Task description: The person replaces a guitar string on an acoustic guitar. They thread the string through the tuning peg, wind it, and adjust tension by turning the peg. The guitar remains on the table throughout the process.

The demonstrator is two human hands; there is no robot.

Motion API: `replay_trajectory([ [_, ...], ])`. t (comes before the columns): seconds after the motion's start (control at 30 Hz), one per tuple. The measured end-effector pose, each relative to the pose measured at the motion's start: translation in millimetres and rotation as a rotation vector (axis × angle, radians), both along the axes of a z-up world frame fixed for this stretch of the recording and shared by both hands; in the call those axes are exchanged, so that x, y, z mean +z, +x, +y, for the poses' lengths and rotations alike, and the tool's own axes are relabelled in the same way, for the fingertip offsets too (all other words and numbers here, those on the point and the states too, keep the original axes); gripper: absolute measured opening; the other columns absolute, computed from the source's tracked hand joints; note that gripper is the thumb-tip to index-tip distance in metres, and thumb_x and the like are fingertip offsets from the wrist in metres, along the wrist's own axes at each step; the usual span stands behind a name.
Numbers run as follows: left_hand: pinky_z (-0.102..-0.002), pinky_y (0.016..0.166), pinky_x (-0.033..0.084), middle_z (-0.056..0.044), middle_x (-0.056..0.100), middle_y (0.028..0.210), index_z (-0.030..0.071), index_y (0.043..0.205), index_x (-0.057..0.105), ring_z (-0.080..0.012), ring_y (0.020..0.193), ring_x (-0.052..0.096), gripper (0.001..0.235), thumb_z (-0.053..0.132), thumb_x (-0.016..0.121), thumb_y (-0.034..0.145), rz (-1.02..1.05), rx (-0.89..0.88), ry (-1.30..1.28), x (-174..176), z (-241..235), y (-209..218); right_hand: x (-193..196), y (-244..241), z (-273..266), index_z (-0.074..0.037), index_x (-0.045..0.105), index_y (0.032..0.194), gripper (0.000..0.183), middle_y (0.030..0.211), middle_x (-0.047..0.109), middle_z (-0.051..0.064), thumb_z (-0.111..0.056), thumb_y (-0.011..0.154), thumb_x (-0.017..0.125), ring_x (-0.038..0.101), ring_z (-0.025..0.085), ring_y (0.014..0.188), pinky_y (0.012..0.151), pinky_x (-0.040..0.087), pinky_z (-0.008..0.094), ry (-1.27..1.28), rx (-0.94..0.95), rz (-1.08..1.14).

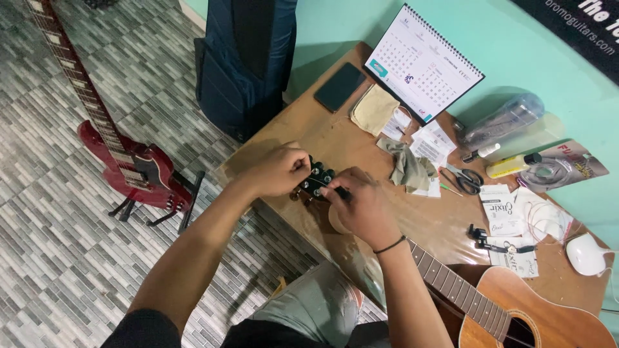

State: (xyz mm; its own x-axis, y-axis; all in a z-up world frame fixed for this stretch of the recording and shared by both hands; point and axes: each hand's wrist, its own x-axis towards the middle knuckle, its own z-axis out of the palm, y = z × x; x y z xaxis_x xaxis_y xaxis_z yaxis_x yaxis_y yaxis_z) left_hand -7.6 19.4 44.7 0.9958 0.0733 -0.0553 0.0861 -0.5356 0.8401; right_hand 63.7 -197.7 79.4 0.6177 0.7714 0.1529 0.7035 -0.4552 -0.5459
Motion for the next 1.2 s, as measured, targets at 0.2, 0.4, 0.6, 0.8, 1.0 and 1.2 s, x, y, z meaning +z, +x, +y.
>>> replay_trajectory([
  [0.2,-0.040,0.078,0.054,-0.013,0.064,0.089,0.006,0.092,0.069,-0.0275,0.091,0.066,0.016,0.019,0.077,0.088,-0.038,0.037,-0.053,0,2,-4,-13,1,4,-0.022,0.071,0.092,0.017,0.064,0.070,0.007,-0.028,0.103,0.060,0.071,0.030,0.061,0.053,0.054,0.035,0.050,-0.117,0.102],
  [0.4,-0.039,0.075,0.056,-0.012,0.070,0.088,0.009,0.101,0.069,-0.0274,0.088,0.068,0.019,0.022,0.076,0.090,-0.027,0.055,-0.003,7,1,-5,-15,4,11,-0.016,0.071,0.092,0.014,0.077,0.075,0.009,-0.021,0.102,0.062,0.073,0.035,0.072,0.060,0.056,0.042,0.104,-0.195,0.109],
  [0.6,-0.041,0.071,0.058,-0.014,0.067,0.089,0.010,0.094,0.070,-0.0337,0.089,0.070,0.010,0.019,0.074,0.093,-0.162,0.056,0.143,-5,-5,1,-19,9,10,-0.023,0.070,0.088,0.012,0.074,0.075,0.000,-0.028,0.098,0.066,0.073,0.028,0.068,0.059,0.054,0.034,-0.012,-0.195,0.002],
  [0.8,-0.042,0.066,0.058,-0.012,0.059,0.088,0.013,0.090,0.066,-0.0385,0.089,0.068,0.014,0.026,0.069,0.093,-0.108,0.184,0.166,-9,-22,2,-21,4,12,-0.014,0.068,0.091,0.014,0.078,0.076,0.009,-0.019,0.102,0.062,0.072,0.033,0.069,0.061,0.054,0.040,0.131,-0.178,0.131],
  [1.0,-0.040,0.065,0.055,-0.009,0.051,0.090,0.014,0.090,0.058,-0.0353,0.089,0.066,0.017,0.029,0.062,0.098,-0.071,0.214,0.314,-29,-32,6,-22,0,11,-0.012,0.065,0.097,0.010,0.084,0.074,0.016,-0.019,0.103,0.061,0.069,0.046,0.077,0.061,0.052,0.048,0.171,-0.172,0.141],
  [1.2,-0.039,0.067,0.056,-0.012,0.049,0.099,0.010,0.095,0.055,-0.0404,0.094,0.064,0.017,0.023,0.049,0.103,-0.011,0.198,0.273,-23,-35,4,-26,3,10,-0.012,0.065,0.097,0.012,0.087,0.076,0.015,-0.017,0.104,0.058,0.070,0.045,0.080,0.062,0.055,0.050,0.187,-0.140,0.122],
])
